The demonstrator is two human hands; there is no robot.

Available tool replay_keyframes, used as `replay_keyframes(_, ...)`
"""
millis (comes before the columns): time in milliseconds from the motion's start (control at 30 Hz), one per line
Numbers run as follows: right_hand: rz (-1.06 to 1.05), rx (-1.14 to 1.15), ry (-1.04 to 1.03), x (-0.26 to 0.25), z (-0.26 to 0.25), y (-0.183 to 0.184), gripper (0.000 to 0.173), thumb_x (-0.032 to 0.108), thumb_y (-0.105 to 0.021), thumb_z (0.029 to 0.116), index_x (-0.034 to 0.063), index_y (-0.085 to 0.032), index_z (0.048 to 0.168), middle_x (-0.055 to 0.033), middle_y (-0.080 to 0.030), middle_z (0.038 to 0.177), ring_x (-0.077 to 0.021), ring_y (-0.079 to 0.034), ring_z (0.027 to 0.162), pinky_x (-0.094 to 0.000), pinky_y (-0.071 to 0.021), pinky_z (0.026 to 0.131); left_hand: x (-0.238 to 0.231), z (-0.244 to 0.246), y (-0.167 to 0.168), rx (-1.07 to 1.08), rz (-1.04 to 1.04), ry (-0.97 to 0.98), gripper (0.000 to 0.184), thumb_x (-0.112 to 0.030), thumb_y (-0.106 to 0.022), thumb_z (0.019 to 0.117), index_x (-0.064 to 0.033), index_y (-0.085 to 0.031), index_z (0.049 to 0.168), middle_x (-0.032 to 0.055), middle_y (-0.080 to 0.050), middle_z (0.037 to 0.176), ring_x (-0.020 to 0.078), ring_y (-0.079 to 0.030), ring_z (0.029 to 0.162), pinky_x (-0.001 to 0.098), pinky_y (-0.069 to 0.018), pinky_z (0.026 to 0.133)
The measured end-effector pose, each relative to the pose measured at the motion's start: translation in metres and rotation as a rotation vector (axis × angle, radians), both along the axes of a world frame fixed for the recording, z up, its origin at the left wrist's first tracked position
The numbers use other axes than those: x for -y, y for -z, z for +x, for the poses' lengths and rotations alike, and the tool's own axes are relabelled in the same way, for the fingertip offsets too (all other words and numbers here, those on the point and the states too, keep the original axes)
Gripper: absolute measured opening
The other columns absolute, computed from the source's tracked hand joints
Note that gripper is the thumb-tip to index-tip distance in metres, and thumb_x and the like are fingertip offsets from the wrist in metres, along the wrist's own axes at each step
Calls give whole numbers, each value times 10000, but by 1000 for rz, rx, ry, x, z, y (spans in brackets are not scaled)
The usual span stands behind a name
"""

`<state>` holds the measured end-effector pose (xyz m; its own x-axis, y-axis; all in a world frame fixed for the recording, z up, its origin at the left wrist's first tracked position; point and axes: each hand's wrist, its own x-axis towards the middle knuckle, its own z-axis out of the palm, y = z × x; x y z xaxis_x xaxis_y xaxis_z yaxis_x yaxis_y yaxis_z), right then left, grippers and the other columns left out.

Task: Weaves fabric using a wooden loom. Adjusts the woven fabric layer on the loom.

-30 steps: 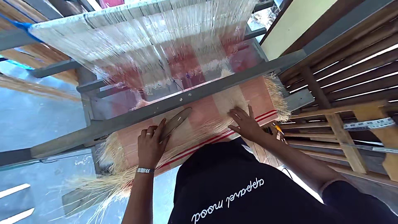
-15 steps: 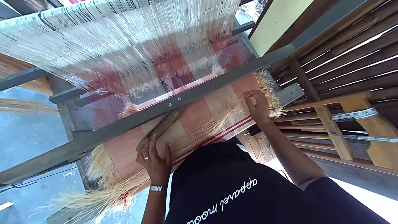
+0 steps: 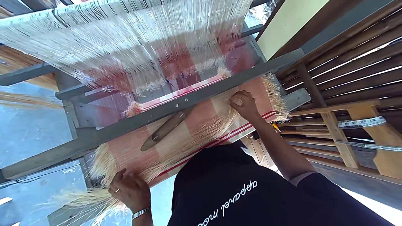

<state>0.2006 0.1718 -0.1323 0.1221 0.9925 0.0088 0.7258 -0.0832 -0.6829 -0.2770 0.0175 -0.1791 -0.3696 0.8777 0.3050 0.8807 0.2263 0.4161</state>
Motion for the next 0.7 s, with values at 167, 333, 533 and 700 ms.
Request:
replay_keyframes(167,-71,-284,67,-2,20,-4,210,232,-733,935,41,-731,1021,-126,-697,1147,-256,-632,1124,-491,-510,975,-1,7,25,-70,-54,-25,518,-445,-410,1051,16,-584,1210,302,-586,1249,504,-518,1230,610,-348,1056)
replay_keyframes(333,-137,-560,352,-13,104,-36,118,97,-604,1004,63,-674,1092,-14,-686,1018,-82,-619,856,-287,-525,735,-2,5,30,-113,-106,-22,511,-421,-411,1042,47,-594,1135,324,-577,1184,515,-538,1183,582,-388,1050)
replay_keyframes(533,-46,-524,645,-25,207,-98,166,159,-569,1048,85,-606,1191,24,-696,1007,-23,-598,702,-201,-506,654,-2,5,28,-97,-121,-21,479,-399,-426,1048,44,-592,1122,321,-574,1184,508,-543,1183,564,-407,1042)
replay_keyframes(700,234,-535,952,14,317,-184,210,62,-483,1033,27,-566,1223,-35,-685,1050,-93,-696,932,-235,-581,860,0,5,25,-95,-108,-37,466,-386,-432,1047,46,-594,1115,319,-579,1181,504,-545,1182,559,-402,1045)
